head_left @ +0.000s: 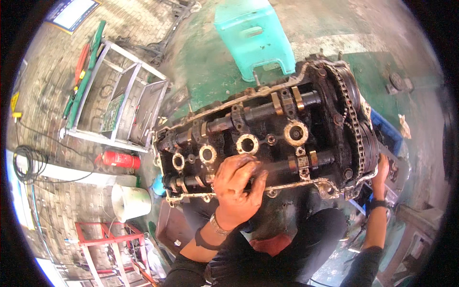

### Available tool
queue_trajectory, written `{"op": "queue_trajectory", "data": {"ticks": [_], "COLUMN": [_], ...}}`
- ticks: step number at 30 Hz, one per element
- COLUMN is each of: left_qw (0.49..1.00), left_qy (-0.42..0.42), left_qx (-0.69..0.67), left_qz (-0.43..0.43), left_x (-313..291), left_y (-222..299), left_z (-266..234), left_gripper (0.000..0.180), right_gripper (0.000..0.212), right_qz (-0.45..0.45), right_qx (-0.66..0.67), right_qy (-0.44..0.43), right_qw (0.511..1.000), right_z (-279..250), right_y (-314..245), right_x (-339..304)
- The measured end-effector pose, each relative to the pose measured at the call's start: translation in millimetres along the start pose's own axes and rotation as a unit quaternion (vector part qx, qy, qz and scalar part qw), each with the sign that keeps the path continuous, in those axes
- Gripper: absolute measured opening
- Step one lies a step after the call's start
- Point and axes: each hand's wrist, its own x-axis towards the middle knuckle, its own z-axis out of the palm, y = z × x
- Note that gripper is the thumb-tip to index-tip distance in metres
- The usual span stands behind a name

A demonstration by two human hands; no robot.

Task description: The person uses a ratchet to loosen and remove bolts from an engine cylinder head, then removes the camshaft and places it into a blue parts bin. The person continues to remove additional bolts and components from the cylinder head.

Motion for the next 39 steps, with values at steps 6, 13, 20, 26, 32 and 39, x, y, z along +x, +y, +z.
{"op": "queue_trajectory", "data": {"ticks": [6,13,20,26,32,39], "left_qw": [1.0,0.998,0.988,0.965,0.931,0.911], "left_qy": [0.014,-0.026,-0.148,-0.246,-0.328,-0.376], "left_qx": [-0.011,-0.057,-0.051,0.094,0.158,0.164], "left_qz": [-0.004,-0.026,-0.014,-0.017,0.034,0.047], "left_x": [1.2,3.7,29.4,92.8,117.4,126.3], "left_y": [2.1,2.2,1.1,-25.9,-36.4,-47.6], "left_z": [0.6,-9.9,-65.6,-68.6,-50.8,-39.4], "left_gripper": [0.023,0.022,0.032,0.052,0.051,0.051], "right_gripper": [0.031,0.025,0.022,0.017,0.015,0.018], "right_qz": [0.072,0.186,0.305,0.355,0.41,0.415], "right_qx": [0.146,0.187,0.172,0.124,0.226,0.201], "right_qy": [0.002,0.011,-0.05,-0.062,-0.054,-0.1], "right_qw": [0.987,0.965,0.935,0.925,0.882,0.881], "right_z": [-13.0,-20.3,-23.1,-8.0,-11.9,-24.1], "right_y": [-9.5,-20.4,-13.8,-4.1,-12.7,-11.9], "right_x": [-72.0,-214.3,-331.0,-371.3,-373.4,-373.0]}}
